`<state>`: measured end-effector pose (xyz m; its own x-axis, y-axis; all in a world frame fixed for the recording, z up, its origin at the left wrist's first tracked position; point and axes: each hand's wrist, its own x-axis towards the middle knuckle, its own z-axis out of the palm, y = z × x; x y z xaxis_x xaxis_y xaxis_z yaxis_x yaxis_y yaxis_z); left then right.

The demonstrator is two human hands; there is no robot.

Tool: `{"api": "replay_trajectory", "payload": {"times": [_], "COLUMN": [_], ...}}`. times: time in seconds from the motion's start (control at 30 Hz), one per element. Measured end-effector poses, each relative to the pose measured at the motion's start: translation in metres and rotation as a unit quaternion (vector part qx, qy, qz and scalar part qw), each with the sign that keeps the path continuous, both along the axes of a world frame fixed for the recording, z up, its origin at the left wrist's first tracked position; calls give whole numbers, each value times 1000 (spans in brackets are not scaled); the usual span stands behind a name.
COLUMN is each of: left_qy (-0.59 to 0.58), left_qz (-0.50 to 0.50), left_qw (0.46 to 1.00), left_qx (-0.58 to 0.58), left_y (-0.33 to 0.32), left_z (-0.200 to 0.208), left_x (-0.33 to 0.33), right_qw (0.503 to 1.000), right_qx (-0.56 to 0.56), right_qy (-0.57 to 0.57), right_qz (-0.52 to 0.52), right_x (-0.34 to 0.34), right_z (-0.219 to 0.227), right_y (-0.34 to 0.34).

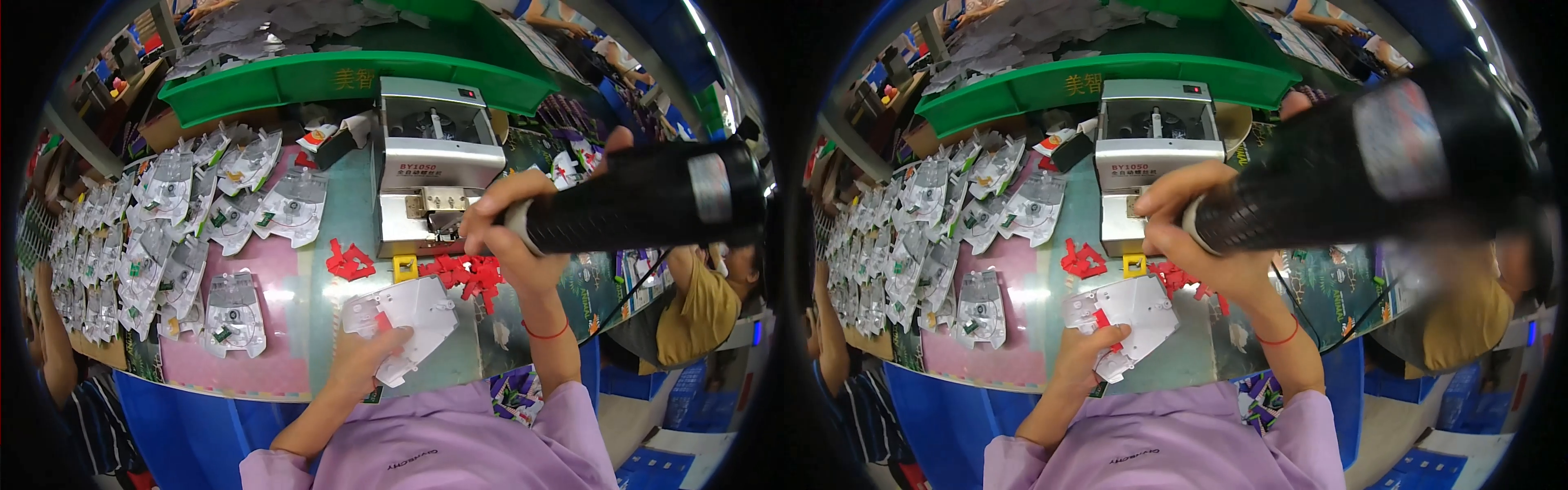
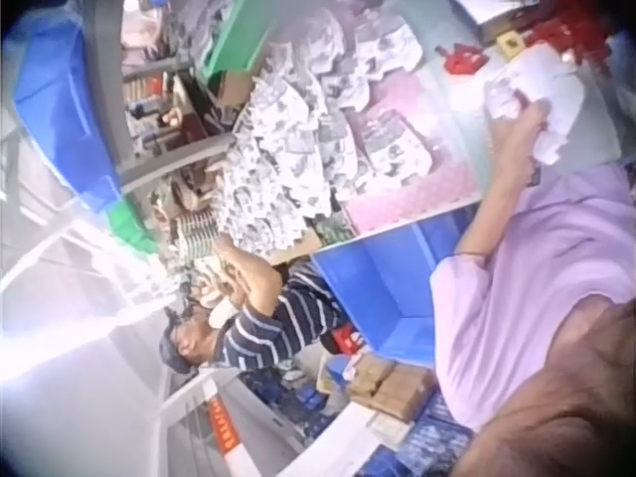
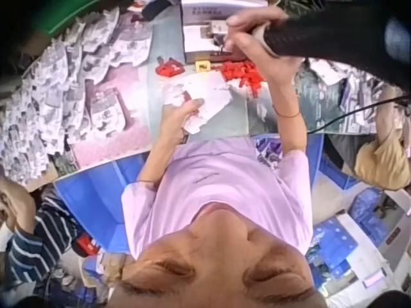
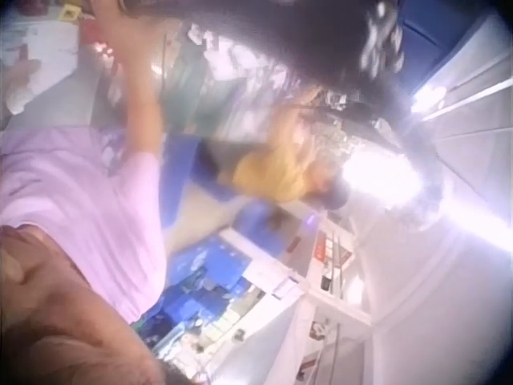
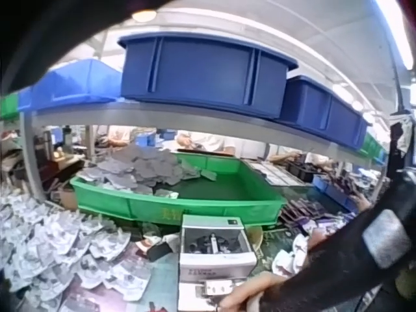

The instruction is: The person assembles plastic components by inserting small red plastic inserts into white plastic housings, then secures them using a handheld pneumatic tool.

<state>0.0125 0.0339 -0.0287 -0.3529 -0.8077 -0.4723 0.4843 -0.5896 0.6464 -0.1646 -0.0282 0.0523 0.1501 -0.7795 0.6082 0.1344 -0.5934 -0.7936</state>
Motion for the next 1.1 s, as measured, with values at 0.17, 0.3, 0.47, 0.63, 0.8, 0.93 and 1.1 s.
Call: {"api": "replay_trajectory", "payload": {"times": [0.17,0.3,0.47,0.63,0.8,0.93,1.1], "left_qy": [-31,-28,-45,-73,-79,-87,-86], "left_qz": [11,44,45,54,43,33,-2], "left_qw": [999,998,998,995,995,995,996], "left_qx": [-14,-22,-30,-30,-39,-42,-21], "left_y": [-2,-5,-7,-6,-4,-2,-3], "left_z": [-12,-12,-17,-11,-3,-1,6], "left_x": [7,7,7,4,2,2,2], "right_qw": [996,994,992,993,990,983,988], "right_qx": [-22,-11,35,114,129,138,115], "right_qy": [-31,-2,0,-28,-12,112,90], "right_qz": [-80,-113,-119,16,62,37,59], "right_x": [13,11,12,10,10,4,4], "right_z": [-19,-30,-31,-21,-22,-23,-22], "right_y": [-18,-21,-11,17,36,45,45]}}
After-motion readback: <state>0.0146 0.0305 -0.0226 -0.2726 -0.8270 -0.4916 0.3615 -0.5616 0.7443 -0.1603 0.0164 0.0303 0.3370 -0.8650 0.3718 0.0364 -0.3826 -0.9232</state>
